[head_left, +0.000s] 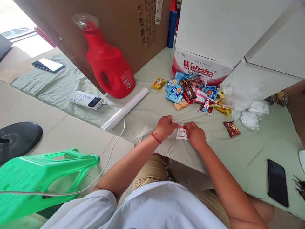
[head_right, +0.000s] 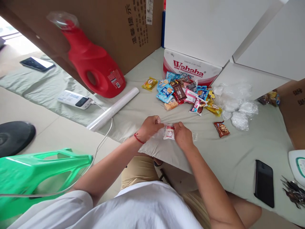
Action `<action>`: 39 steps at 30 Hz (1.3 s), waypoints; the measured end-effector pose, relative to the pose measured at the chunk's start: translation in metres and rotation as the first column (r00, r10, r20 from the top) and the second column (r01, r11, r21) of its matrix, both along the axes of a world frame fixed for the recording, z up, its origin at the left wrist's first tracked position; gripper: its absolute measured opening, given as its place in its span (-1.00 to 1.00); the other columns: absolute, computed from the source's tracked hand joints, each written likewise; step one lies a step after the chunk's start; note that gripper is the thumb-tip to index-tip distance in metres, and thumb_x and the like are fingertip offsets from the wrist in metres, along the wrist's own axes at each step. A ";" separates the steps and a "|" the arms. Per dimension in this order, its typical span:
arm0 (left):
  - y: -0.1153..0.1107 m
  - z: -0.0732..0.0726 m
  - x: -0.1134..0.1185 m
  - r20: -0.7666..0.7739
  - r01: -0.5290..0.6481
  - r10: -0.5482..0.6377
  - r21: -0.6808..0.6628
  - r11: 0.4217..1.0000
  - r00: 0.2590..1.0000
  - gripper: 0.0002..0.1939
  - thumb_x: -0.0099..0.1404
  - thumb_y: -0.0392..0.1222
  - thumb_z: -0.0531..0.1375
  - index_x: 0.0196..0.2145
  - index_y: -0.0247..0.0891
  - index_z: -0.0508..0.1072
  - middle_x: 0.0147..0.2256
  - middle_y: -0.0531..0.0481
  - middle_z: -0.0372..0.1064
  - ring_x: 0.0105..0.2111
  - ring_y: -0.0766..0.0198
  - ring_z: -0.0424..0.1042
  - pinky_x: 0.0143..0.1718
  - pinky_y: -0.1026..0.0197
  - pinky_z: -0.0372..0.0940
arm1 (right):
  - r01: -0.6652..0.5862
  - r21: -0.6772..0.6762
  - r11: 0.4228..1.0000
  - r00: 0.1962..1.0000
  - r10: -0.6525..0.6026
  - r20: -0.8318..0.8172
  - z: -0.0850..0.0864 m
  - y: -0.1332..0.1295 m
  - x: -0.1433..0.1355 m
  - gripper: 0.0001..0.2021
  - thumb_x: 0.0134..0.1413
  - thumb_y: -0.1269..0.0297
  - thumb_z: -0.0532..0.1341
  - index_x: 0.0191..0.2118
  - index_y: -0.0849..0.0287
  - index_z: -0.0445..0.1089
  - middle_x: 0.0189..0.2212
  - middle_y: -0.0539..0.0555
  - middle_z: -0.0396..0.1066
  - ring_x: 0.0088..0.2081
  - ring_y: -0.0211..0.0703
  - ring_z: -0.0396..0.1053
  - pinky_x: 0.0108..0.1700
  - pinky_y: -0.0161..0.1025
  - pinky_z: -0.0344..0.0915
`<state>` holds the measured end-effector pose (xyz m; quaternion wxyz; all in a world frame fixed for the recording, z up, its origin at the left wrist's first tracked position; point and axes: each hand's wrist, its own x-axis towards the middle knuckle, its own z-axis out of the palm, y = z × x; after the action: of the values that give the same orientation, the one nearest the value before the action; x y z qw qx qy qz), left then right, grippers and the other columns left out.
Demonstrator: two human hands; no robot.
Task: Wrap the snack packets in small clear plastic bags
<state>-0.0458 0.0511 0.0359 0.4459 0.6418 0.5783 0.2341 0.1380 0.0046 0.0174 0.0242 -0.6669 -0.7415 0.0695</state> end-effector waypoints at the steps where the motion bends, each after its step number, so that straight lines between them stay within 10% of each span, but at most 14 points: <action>1: -0.002 0.001 0.012 0.113 0.008 -0.001 -0.064 0.998 0.994 -0.88 0.25 -0.15 0.19 -0.41 -0.21 0.36 -0.54 0.06 0.34 -0.49 0.28 0.37 -0.45 0.25 0.28 | 0.004 -0.005 1.000 1.000 -0.004 -0.029 0.000 0.000 0.001 -0.71 0.42 0.30 -0.02 -0.05 0.16 0.46 -0.13 0.15 0.43 -0.33 -0.17 0.35 -0.36 -0.27 0.09; 5: -0.020 -0.004 0.049 0.234 0.108 -0.089 -0.067 0.992 0.968 -0.75 0.34 -0.24 0.01 -0.34 -0.27 0.47 -0.44 -0.03 0.46 -0.41 0.26 0.45 -0.32 0.22 0.38 | -0.021 -0.041 0.999 0.969 0.010 -0.248 -0.004 0.005 0.013 -0.79 0.26 0.34 0.10 -0.12 0.19 0.47 -0.16 0.14 0.46 -0.29 -0.16 0.38 -0.28 -0.29 0.20; 13: -0.033 -0.021 0.047 -0.101 0.312 -0.296 0.235 0.921 0.950 -0.58 0.38 -0.36 -0.03 -0.03 -0.20 0.57 -0.14 -0.09 0.50 -0.16 0.18 0.48 -0.05 0.14 0.38 | -0.159 -0.317 0.935 0.624 -0.153 -0.766 -0.006 0.041 0.074 -0.51 0.04 -0.02 0.27 0.01 0.21 0.46 -0.51 -0.09 0.32 -0.47 -0.26 0.23 -0.38 -0.32 0.18; 19: -0.042 -0.014 0.054 -0.358 0.399 -0.303 0.236 0.886 0.883 -0.61 0.46 -0.24 0.01 0.12 -0.11 0.51 -0.08 -0.10 0.41 -0.18 0.15 0.47 -0.16 0.15 0.37 | 0.178 -0.179 0.968 0.703 -0.252 -0.665 0.001 0.038 0.110 -0.43 0.11 -0.16 0.21 0.03 0.22 0.48 -0.28 0.11 0.50 -0.25 -0.09 0.40 -0.15 -0.17 0.34; 23: -0.049 -0.011 0.061 -0.445 0.409 -0.286 0.208 0.889 0.848 -0.65 0.51 -0.18 0.00 0.07 -0.04 0.51 -0.06 -0.07 0.38 -0.17 0.16 0.47 -0.22 0.18 0.33 | 0.086 -0.213 0.973 0.789 -0.197 -0.581 0.005 -0.001 0.106 -0.24 0.08 -0.22 0.26 0.30 0.11 0.30 0.04 0.19 0.49 0.12 0.10 0.36 0.16 -0.03 0.27; 26: -0.051 -0.010 0.066 -0.464 0.358 -0.234 0.198 0.913 0.854 -0.68 0.51 -0.13 0.02 0.06 -0.02 0.50 -0.04 -0.06 0.38 -0.13 0.15 0.46 -0.24 0.18 0.31 | 0.139 -0.285 0.948 0.846 -0.263 -0.463 0.004 -0.019 0.103 -0.29 -0.01 -0.16 0.33 0.18 0.20 0.42 -0.16 0.20 0.53 -0.07 0.09 0.43 -0.02 -0.09 0.35; 32: -0.042 -0.014 0.070 -0.460 0.025 0.108 0.273 0.962 0.881 -0.18 0.17 0.17 0.38 0.26 -0.26 0.30 0.15 -0.28 0.26 0.19 -0.14 0.24 0.14 -0.05 0.20 | 0.204 -0.219 0.954 0.745 -0.297 -0.597 0.008 -0.025 0.098 -0.70 0.06 0.00 0.23 -0.32 0.14 0.49 -0.33 0.10 0.45 -0.29 -0.11 0.40 -0.25 -0.24 0.33; 39: -0.050 -0.007 0.075 -0.463 0.128 0.016 0.276 0.953 0.886 -0.64 0.30 -0.02 0.28 -0.03 -0.26 0.44 -0.07 -0.20 0.38 -0.04 -0.05 0.36 -0.06 -0.01 0.26 | 0.179 -0.313 0.933 0.526 -0.360 -0.771 0.007 -0.042 0.034 -0.82 0.23 0.07 0.12 -0.28 0.05 0.23 -0.59 -0.11 0.32 -0.59 -0.21 0.30 -0.48 -0.30 0.22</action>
<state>0.0288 0.0009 0.0285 0.2005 0.7554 0.6063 0.1470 0.1725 -0.0374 0.0244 0.3087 -0.6640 -0.5223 0.4371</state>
